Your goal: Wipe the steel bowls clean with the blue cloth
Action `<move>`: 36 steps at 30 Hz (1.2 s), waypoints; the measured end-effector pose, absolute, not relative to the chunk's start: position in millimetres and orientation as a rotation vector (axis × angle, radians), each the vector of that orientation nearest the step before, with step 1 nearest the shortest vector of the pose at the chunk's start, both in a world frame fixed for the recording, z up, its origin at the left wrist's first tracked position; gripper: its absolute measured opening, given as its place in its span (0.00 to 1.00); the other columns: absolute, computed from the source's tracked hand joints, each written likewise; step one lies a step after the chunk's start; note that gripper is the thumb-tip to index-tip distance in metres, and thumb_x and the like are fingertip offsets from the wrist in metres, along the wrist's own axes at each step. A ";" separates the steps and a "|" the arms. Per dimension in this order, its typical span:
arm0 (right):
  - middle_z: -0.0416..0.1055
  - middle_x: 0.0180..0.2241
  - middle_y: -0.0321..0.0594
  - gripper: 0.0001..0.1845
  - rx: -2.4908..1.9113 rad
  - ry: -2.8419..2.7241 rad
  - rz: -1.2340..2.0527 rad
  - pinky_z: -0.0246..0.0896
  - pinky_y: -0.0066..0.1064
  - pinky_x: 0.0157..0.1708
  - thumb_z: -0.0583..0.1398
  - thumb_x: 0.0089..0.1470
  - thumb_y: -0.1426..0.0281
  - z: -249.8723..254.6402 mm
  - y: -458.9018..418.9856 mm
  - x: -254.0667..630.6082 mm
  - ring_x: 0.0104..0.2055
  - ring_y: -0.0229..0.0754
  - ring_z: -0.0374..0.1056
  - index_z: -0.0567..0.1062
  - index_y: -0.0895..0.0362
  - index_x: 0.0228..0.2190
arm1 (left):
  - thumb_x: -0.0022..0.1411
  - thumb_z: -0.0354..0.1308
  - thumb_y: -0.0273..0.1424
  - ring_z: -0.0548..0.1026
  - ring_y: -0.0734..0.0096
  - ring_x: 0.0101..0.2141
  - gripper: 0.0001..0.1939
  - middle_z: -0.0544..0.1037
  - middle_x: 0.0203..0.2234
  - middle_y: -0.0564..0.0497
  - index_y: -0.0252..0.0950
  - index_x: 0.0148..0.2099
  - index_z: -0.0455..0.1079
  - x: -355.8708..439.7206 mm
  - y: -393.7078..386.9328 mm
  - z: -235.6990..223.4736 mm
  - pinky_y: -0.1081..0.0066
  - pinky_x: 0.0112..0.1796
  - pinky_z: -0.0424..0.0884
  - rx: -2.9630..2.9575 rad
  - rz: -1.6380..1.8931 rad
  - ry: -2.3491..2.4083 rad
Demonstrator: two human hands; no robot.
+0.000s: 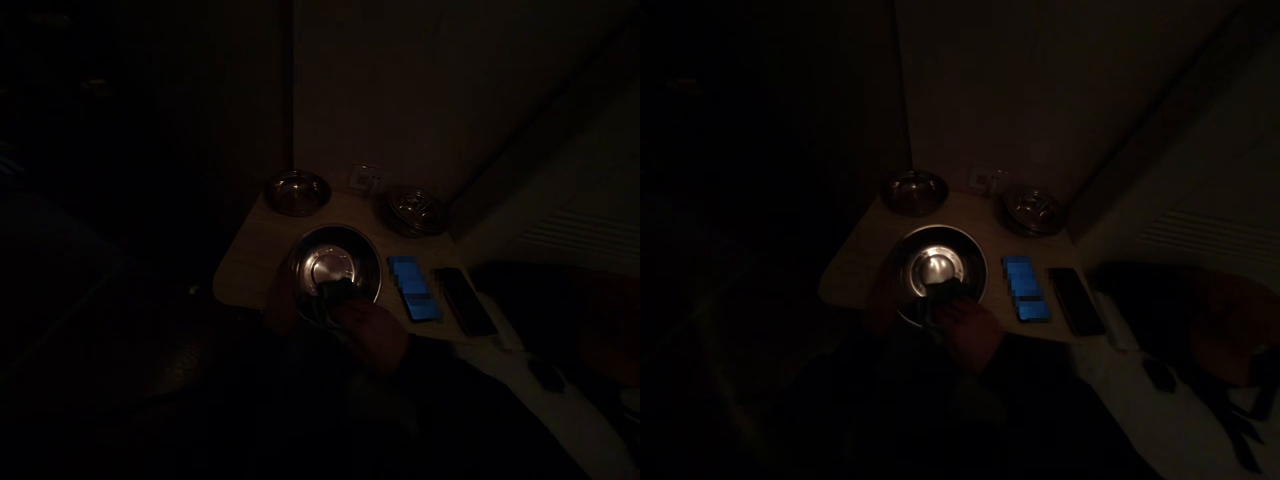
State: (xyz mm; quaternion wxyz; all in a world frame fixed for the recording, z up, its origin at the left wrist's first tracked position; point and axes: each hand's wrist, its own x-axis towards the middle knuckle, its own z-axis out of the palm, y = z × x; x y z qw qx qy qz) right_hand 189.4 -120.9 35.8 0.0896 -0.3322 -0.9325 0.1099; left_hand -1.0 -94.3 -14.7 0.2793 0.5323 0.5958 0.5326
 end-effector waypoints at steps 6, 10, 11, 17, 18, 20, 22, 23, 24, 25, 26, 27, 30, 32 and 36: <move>0.70 0.51 0.49 0.24 -1.054 -2.649 0.461 0.62 0.38 0.52 0.55 0.53 0.76 35.2 -121.0 148.1 0.55 0.47 0.61 0.66 0.63 0.53 | 0.59 0.54 0.35 0.59 0.54 0.60 0.26 0.65 0.59 0.47 0.41 0.60 0.61 -7.1 -98.4 -16.0 0.56 0.62 0.49 1.508 1.458 1.658; 0.70 0.51 0.47 0.22 -1.158 -2.626 0.470 0.65 0.37 0.49 0.54 0.56 0.73 39.7 -122.3 128.5 0.55 0.48 0.61 0.66 0.62 0.53 | 0.61 0.50 0.35 0.60 0.49 0.59 0.22 0.68 0.56 0.43 0.37 0.57 0.63 -13.2 -95.2 -17.5 0.49 0.61 0.49 1.342 1.404 1.770; 0.70 0.51 0.48 0.22 -1.153 -2.661 0.451 0.65 0.37 0.49 0.54 0.56 0.73 41.4 -122.4 131.9 0.55 0.48 0.62 0.67 0.62 0.53 | 0.62 0.48 0.34 0.61 0.49 0.59 0.22 0.68 0.55 0.42 0.36 0.57 0.63 -13.3 -94.1 -15.0 0.49 0.61 0.50 1.326 1.382 1.781; 0.73 0.48 0.48 0.20 -0.944 -2.904 0.263 0.58 0.46 0.55 0.59 0.51 0.73 51.9 -119.1 189.7 0.52 0.50 0.65 0.71 0.61 0.48 | 0.64 0.47 0.34 0.63 0.58 0.58 0.22 0.69 0.56 0.47 0.37 0.59 0.63 -5.4 -92.8 4.7 0.59 0.60 0.56 1.471 1.402 1.565; 0.73 0.48 0.48 0.20 -0.923 -2.914 0.240 0.57 0.47 0.55 0.59 0.51 0.73 52.2 -118.9 196.0 0.52 0.50 0.65 0.72 0.61 0.48 | 0.65 0.45 0.34 0.63 0.59 0.58 0.22 0.69 0.56 0.47 0.38 0.59 0.63 -3.7 -93.5 6.3 0.60 0.60 0.57 1.471 1.414 1.545; 0.73 0.48 0.48 0.20 -0.909 -2.912 0.213 0.56 0.47 0.56 0.59 0.51 0.72 50.4 -120.0 198.7 0.52 0.50 0.65 0.71 0.61 0.48 | 0.66 0.41 0.33 0.64 0.62 0.58 0.22 0.69 0.56 0.48 0.39 0.59 0.63 -1.5 -94.8 7.3 0.61 0.59 0.59 1.461 1.432 1.526; 0.72 0.48 0.48 0.22 -0.942 -2.879 0.206 0.58 0.46 0.54 0.58 0.52 0.71 45.5 -123.0 188.5 0.52 0.51 0.64 0.70 0.62 0.49 | 0.66 0.39 0.31 0.65 0.62 0.57 0.22 0.70 0.55 0.48 0.38 0.59 0.63 -2.3 -95.3 4.5 0.62 0.58 0.59 1.466 1.445 1.531; 0.72 0.49 0.49 0.22 -0.975 -2.852 0.209 0.60 0.45 0.53 0.58 0.53 0.70 42.6 -124.8 179.9 0.52 0.51 0.63 0.70 0.62 0.50 | 0.65 0.41 0.31 0.65 0.61 0.57 0.22 0.70 0.55 0.47 0.37 0.58 0.64 -4.0 -95.1 1.5 0.61 0.59 0.59 1.483 1.440 1.558; 0.71 0.50 0.49 0.23 -1.009 -2.822 0.219 0.61 0.44 0.52 0.57 0.53 0.70 39.6 -126.5 170.1 0.53 0.51 0.63 0.69 0.63 0.51 | 0.64 0.43 0.31 0.66 0.60 0.56 0.21 0.71 0.54 0.46 0.36 0.57 0.65 -6.5 -94.4 -2.3 0.60 0.59 0.59 1.507 1.427 1.595; 0.70 0.51 0.50 0.23 -1.035 -2.796 0.236 0.62 0.43 0.51 0.56 0.54 0.70 36.9 -127.9 160.1 0.53 0.51 0.62 0.68 0.63 0.52 | 0.62 0.46 0.31 0.66 0.57 0.55 0.20 0.72 0.53 0.45 0.35 0.55 0.66 -9.6 -93.4 -6.7 0.58 0.59 0.58 1.543 1.408 1.646; 0.70 0.51 0.50 0.24 -1.064 -2.765 0.253 0.63 0.42 0.51 0.56 0.55 0.70 34.6 -129.0 151.1 0.54 0.51 0.61 0.67 0.63 0.53 | 0.60 0.48 0.31 0.66 0.55 0.55 0.20 0.72 0.52 0.44 0.35 0.54 0.67 -13.0 -92.0 -11.2 0.56 0.58 0.58 1.559 1.392 1.702; 0.69 0.52 0.50 0.24 -1.093 -2.734 0.269 0.64 0.41 0.50 0.55 0.55 0.70 32.6 -129.6 143.8 0.55 0.51 0.61 0.66 0.63 0.53 | 0.59 0.49 0.32 0.67 0.53 0.54 0.20 0.72 0.52 0.43 0.34 0.54 0.67 -16.3 -90.4 -15.2 0.55 0.58 0.59 1.577 1.385 1.715; 0.69 0.53 0.50 0.24 -1.125 -2.678 0.283 0.65 0.40 0.49 0.55 0.56 0.70 29.3 -130.0 138.6 0.56 0.50 0.60 0.65 0.63 0.54 | 0.59 0.48 0.32 0.68 0.53 0.54 0.20 0.73 0.51 0.42 0.34 0.53 0.67 -22.7 -85.4 -19.7 0.55 0.57 0.60 1.595 1.422 1.719; 0.69 0.52 0.50 0.24 -1.066 -2.702 0.258 0.64 0.40 0.50 0.55 0.57 0.70 28.8 -130.2 148.6 0.55 0.50 0.62 0.66 0.64 0.54 | 0.60 0.47 0.32 0.70 0.55 0.52 0.19 0.74 0.50 0.43 0.34 0.52 0.68 -23.5 -83.1 -15.4 0.57 0.56 0.62 1.586 1.393 1.709; 0.72 0.50 0.49 0.21 -0.946 -2.749 0.121 0.61 0.43 0.52 0.55 0.57 0.70 28.7 -131.5 177.2 0.50 0.51 0.66 0.69 0.64 0.51 | 0.61 0.49 0.35 0.71 0.56 0.50 0.19 0.75 0.49 0.46 0.37 0.53 0.68 -20.9 -80.7 -3.3 0.59 0.54 0.65 1.561 1.294 1.647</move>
